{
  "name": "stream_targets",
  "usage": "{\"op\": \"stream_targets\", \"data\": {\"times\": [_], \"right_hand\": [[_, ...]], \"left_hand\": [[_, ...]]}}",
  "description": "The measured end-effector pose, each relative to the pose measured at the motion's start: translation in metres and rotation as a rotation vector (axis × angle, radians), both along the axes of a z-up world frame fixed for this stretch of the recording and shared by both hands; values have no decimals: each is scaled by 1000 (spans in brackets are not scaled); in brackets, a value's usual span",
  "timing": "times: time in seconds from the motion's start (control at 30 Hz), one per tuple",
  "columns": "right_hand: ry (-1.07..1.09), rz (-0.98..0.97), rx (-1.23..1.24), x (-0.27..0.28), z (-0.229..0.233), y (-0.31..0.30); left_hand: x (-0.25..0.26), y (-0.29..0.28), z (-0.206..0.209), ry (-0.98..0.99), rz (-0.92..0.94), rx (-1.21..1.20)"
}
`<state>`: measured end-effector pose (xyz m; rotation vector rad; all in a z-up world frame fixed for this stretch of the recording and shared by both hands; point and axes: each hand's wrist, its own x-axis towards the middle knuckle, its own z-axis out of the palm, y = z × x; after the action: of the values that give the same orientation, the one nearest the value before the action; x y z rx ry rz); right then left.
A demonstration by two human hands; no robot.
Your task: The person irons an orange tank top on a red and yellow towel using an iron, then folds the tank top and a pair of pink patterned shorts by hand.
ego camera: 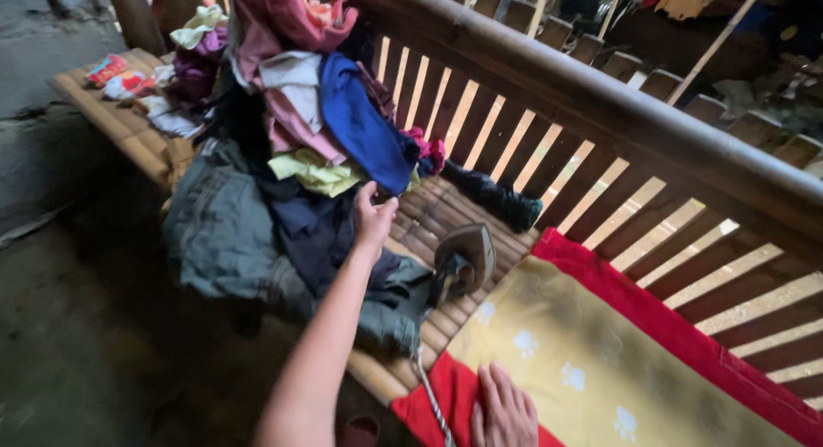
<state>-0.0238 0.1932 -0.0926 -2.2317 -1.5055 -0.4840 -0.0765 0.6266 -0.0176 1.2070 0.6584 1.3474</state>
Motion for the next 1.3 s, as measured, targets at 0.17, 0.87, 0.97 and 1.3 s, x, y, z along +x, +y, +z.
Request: {"op": "stream_targets", "data": {"times": [0.17, 0.87, 0.97, 1.3], "right_hand": [[-95, -20, 76, 37, -73, 7], [-98, -29, 143, 29, -63, 10], [-68, -16, 146, 22, -48, 9], [-26, -13, 88, 15, -27, 9]], "left_hand": [[38, 49, -8, -330, -100, -144], [-24, 74, 97, 387, 146, -8], [-37, 52, 81, 946, 200, 314], [-82, -43, 41, 1682, -308, 694]]}}
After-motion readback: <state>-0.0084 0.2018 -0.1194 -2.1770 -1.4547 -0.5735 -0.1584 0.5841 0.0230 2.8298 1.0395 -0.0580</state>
